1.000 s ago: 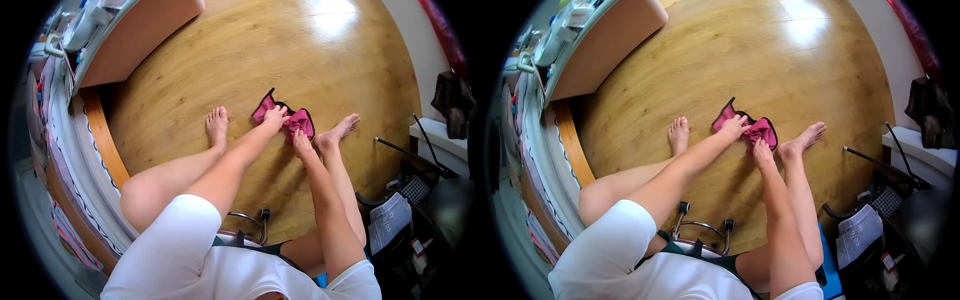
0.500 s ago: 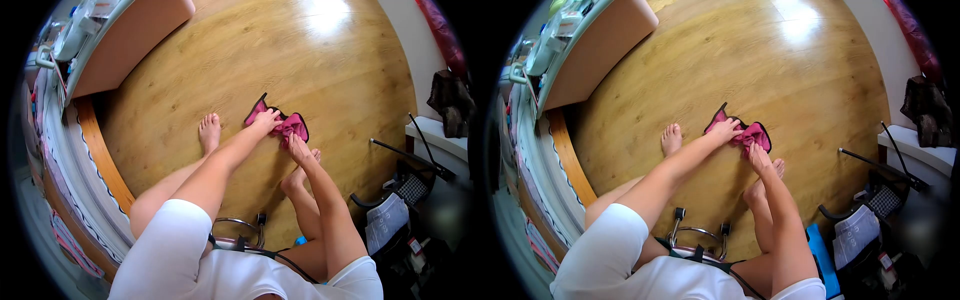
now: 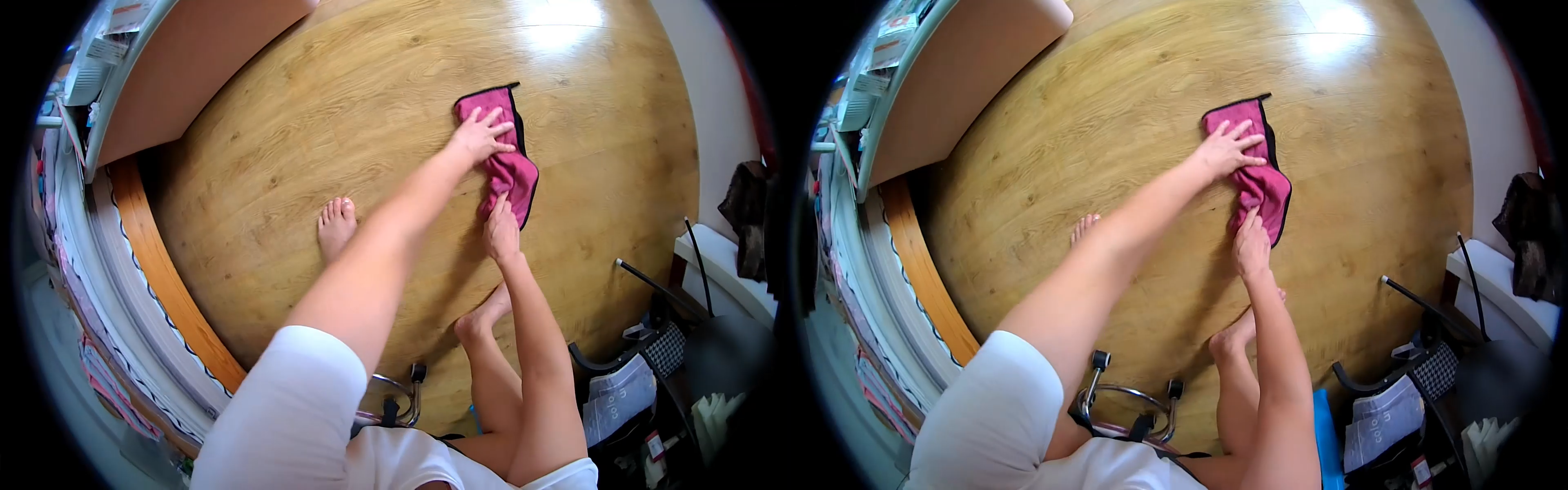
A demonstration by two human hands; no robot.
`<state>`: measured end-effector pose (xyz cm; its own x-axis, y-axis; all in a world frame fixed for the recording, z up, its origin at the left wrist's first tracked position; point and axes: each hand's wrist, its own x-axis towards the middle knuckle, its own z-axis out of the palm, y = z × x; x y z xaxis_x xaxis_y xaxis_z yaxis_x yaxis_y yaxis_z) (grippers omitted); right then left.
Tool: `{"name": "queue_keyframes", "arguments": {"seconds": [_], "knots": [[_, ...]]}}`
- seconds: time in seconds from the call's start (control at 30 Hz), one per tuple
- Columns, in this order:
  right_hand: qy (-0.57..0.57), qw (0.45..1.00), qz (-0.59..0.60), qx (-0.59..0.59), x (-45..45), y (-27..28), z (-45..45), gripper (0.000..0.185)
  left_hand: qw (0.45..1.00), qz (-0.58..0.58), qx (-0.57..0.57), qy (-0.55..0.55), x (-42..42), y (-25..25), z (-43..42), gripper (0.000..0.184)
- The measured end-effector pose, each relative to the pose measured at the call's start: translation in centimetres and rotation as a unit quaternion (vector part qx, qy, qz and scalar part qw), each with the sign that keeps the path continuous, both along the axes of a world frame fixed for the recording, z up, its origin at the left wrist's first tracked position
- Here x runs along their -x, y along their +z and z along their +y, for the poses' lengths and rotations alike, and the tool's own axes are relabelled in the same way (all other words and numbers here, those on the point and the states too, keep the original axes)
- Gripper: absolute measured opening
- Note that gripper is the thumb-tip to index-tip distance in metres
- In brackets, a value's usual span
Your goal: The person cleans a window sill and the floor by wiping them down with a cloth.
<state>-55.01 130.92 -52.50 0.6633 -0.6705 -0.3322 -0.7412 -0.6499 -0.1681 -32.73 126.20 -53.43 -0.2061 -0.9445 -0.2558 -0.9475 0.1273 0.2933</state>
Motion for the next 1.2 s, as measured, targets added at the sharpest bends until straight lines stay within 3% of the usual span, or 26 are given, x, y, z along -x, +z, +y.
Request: {"name": "queue_keyframes", "arguments": {"seconds": [0.1, 0.33, 0.47, 0.67, 0.77, 0.9, 1.07, 1.17, 1.2], "knots": [[-0.009, 1.000, 0.019, 0.000, -1.6, -0.6, -1.3, 0.055, 1.000, -0.017, -0.011, 0.007, -5.3, -0.6, 1.4, 0.051], [0.118, 0.993, -0.001, -0.014, -7.2, 0.0, -6.0, 0.055, 0.995, -0.016, 0.010, 0.103, -12.3, -1.3, 7.9, 0.055], [0.135, 0.989, -0.061, -0.016, -9.4, 0.0, -6.7, 0.056, 0.985, -0.011, 0.079, 0.150, -12.6, -1.9, 14.5, 0.060], [0.175, 0.979, -0.093, -0.043, -10.4, 2.9, -3.3, 0.054, 0.972, 0.052, 0.029, 0.229, -4.5, 0.5, 24.5, 0.057], [0.198, 0.974, -0.083, -0.078, -8.0, 2.7, -1.3, 0.053, 0.974, 0.069, 0.028, 0.214, 0.2, 2.2, 27.3, 0.053], [0.215, 0.966, -0.088, -0.115, -3.7, 3.4, 1.4, 0.044, 0.965, 0.242, -0.025, 0.102, 2.2, 0.5, 30.1, 0.047], [0.300, 0.936, -0.007, -0.183, 2.2, 4.2, 3.7, 0.025, 0.885, 0.429, -0.175, -0.043, 4.1, -0.2, 30.9, 0.039], [0.351, 0.911, 0.023, -0.216, 3.7, 4.4, 4.6, 0.008, 0.865, 0.438, -0.216, -0.116, 4.4, 0.0, 30.1, 0.037], [0.353, 0.912, 0.010, -0.207, 3.4, 4.3, 4.4, 0.007, 0.867, 0.434, -0.224, -0.094, 4.3, 0.3, 29.9, 0.037]]}}
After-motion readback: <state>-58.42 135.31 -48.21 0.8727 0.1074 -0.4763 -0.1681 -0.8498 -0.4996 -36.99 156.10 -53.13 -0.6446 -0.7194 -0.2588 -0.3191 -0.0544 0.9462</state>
